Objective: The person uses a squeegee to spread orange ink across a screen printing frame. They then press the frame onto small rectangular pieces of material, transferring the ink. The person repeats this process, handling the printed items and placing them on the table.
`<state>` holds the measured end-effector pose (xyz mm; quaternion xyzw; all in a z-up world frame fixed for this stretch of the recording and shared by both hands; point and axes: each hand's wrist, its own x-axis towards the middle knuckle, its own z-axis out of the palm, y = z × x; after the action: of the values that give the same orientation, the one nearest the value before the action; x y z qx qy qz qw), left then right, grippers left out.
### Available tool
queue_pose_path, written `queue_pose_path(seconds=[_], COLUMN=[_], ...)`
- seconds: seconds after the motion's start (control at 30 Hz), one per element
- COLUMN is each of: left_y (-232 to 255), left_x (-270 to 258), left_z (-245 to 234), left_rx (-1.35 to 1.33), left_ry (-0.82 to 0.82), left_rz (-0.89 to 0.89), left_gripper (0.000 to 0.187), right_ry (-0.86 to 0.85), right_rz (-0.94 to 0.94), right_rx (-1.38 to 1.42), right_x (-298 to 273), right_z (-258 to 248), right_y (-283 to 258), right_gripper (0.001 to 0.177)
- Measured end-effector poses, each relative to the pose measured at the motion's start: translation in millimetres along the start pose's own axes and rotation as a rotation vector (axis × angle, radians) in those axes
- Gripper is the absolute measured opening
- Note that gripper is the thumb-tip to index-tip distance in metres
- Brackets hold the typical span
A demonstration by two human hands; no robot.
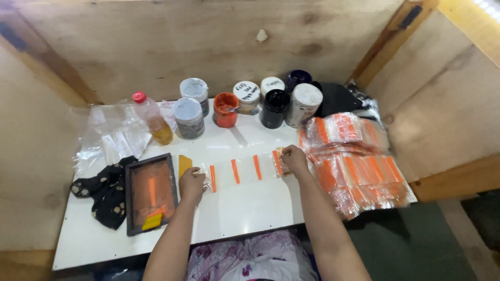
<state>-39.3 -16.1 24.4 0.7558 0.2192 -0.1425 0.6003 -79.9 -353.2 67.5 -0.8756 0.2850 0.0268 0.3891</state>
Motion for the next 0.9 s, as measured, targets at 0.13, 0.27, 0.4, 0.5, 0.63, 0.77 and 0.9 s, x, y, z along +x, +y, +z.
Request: queue_pose_path(seconds=[0.13,0.27,0.4,0.5,0.63,0.77,0.9], left_y=[0.2,20.1,32.8,33.3,48.0,60.7,67.7], left_x=[-22.2,-59.3,-89.9,-105.5,-130.2,-135.8,-135.4], left_z=[33.4,93.5,176.1,234.6,267.6,280.7,285.6], left_rx=[-0.104,-0.179,-0.32,-0.356,-0.362,-0.33,-0.301], left_ry=[-0.168,-0.368,-0.55,-0.598,-0.615,-0.602,-0.593], left_rz=[-0.011,0.037,0.069,0.104,0.103,0.089,0.059], left_gripper=[0.045,0.047,0.049,0.045,0.045,0.045,0.045], right_ry=[0.044,0.14,0.238,0.312,0.349,0.395,0.335], right_rz=[-0.067,-0.053,-0.05,0.006,0.069,0.114,0.109], right_rx=[0.107,0.107,0.063,0.087,0.005,0.118,0.238], right_x=[15.8,9.6,32.2,58.0,85.2,80.5,98.5], right_z=[-46.5,-126.8,-198.4,-238.7,-273.5,-282.3,-285.9], right_y=[65.9,121.4,203.3,265.5,316.2,315.1,331.8], right_gripper=[0.017,0.02,0.02,0.024,0.023,0.026,0.032])
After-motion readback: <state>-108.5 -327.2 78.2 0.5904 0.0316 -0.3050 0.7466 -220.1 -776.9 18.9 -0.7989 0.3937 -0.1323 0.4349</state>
